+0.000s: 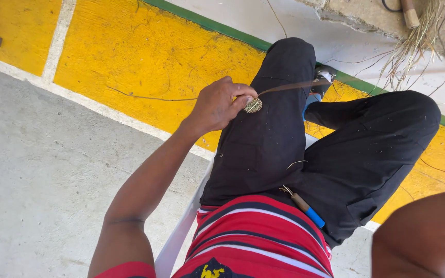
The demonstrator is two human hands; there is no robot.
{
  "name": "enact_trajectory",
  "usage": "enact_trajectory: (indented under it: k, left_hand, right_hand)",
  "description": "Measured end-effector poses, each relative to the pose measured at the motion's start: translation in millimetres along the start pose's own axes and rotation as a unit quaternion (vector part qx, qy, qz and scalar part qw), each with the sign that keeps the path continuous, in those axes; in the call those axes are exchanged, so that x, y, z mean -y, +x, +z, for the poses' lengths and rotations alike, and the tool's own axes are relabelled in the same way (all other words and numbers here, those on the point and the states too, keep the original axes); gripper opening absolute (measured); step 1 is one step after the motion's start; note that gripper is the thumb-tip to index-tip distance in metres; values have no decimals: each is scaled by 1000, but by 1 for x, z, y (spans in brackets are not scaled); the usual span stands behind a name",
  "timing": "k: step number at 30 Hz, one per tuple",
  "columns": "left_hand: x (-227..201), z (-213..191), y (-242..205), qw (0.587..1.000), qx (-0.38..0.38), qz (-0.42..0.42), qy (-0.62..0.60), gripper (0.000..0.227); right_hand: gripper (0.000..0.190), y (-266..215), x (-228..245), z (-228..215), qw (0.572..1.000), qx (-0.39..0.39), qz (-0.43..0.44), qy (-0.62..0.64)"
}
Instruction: Weaving thin fibers around a spherical core to create a decorative object.
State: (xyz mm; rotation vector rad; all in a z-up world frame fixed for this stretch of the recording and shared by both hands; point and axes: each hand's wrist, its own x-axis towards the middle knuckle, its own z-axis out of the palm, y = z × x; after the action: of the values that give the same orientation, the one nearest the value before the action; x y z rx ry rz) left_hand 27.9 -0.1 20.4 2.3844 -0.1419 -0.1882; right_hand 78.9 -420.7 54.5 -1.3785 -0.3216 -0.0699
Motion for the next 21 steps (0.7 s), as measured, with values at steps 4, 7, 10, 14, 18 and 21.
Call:
enact_trajectory:
  k: [4,7,10,14,18,21]
  left_hand:
    - [-10,-11,6,995,43,1,-92,18]
    - [-20,-13,5,981,89,-14,-174,19]
    - [-22,-13,4,974,93,1,-207,19]
    - [-20,-5,3,973,92,19,-212,19]
    - [-22,-4,3,966,101,12,-237,20]
    - [-20,-4,5,970,98,24,-222,20]
  right_hand:
    - [12,-18,-1,118,997,-4,9,70]
    - [20,-25,-14,166,995,7,93,39]
    - [21,-38,-40,180,987,43,152,-16]
    - [13,-40,-53,181,990,91,92,-53]
    - [11,-37,-49,186,982,117,60,-135]
    - [11,-36,-50,186,974,123,37,-184]
